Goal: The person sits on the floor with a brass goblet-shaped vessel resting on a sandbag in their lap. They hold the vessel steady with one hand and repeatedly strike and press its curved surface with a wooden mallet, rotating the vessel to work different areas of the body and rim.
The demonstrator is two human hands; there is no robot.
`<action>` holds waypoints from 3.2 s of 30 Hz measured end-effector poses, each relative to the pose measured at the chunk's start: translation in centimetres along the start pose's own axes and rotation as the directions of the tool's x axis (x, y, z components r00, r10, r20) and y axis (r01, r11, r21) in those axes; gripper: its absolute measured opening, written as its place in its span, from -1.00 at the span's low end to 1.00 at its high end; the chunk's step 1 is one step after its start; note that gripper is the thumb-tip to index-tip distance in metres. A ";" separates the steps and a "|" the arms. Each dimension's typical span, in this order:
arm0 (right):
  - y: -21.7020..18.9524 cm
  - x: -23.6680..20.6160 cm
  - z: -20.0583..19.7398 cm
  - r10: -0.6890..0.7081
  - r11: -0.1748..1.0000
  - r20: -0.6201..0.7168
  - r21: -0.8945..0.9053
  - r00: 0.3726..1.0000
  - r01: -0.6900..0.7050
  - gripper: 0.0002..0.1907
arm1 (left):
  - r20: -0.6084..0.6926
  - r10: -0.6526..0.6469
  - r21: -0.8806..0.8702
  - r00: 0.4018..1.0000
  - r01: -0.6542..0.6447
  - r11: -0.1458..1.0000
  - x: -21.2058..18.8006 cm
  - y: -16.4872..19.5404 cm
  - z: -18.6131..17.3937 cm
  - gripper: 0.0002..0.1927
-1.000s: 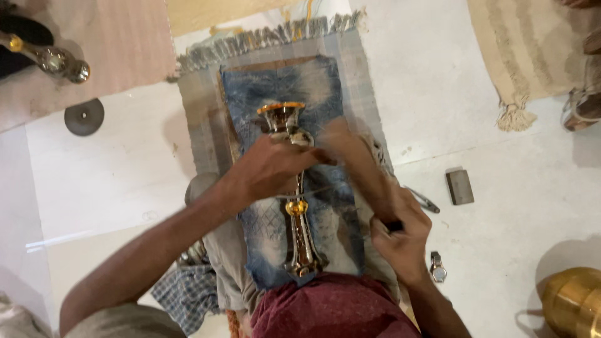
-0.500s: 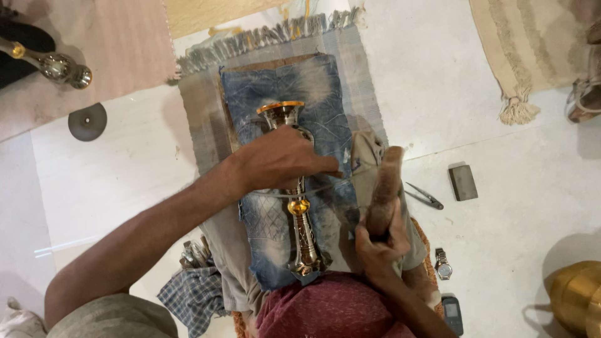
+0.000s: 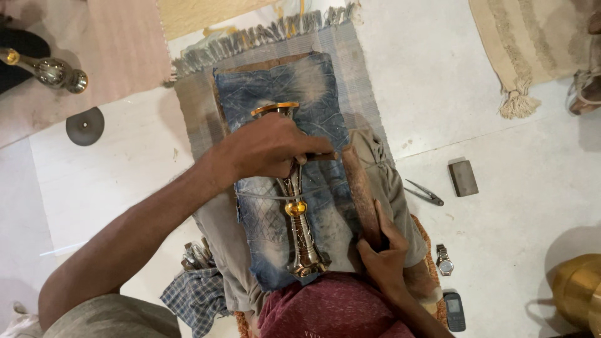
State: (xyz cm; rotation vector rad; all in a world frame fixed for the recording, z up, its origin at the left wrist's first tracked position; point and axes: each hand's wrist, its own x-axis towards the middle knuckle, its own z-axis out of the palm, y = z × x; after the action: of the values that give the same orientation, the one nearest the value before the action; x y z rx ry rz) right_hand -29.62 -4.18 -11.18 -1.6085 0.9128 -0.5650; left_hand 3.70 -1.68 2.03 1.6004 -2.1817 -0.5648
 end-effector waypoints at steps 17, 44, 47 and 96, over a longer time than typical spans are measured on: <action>4.1 1.3 -0.6 -0.368 0.918 -0.146 -0.214 0.918 0.334 -0.32 | 0.079 -0.130 0.212 0.988 0.111 0.971 -0.5 1.4 1.6 -0.53; -2.2 2.0 -2.4 -0.056 0.998 0.017 0.023 0.998 0.056 -0.20 | -0.674 -0.192 -0.042 0.714 0.222 0.974 -4.6 1.0 7.5 -0.50; -2.6 2.0 -2.6 -0.030 0.999 0.000 0.015 1.000 0.030 -0.20 | -0.564 -0.149 0.004 0.813 0.183 0.983 -3.9 0.7 6.3 -0.58; -28.9 13.3 -1.3 -0.157 -0.401 0.933 -0.359 0.323 0.843 -0.10 | -0.914 -0.295 -0.379 -0.278 0.332 0.864 0.4 2.6 18.8 -0.76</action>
State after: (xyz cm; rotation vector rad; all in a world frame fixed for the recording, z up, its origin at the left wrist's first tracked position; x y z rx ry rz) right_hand -15.38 -14.10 15.51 -3.4946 -0.5780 0.0829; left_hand -8.30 0.47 -12.54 1.5923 -0.4068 0.6155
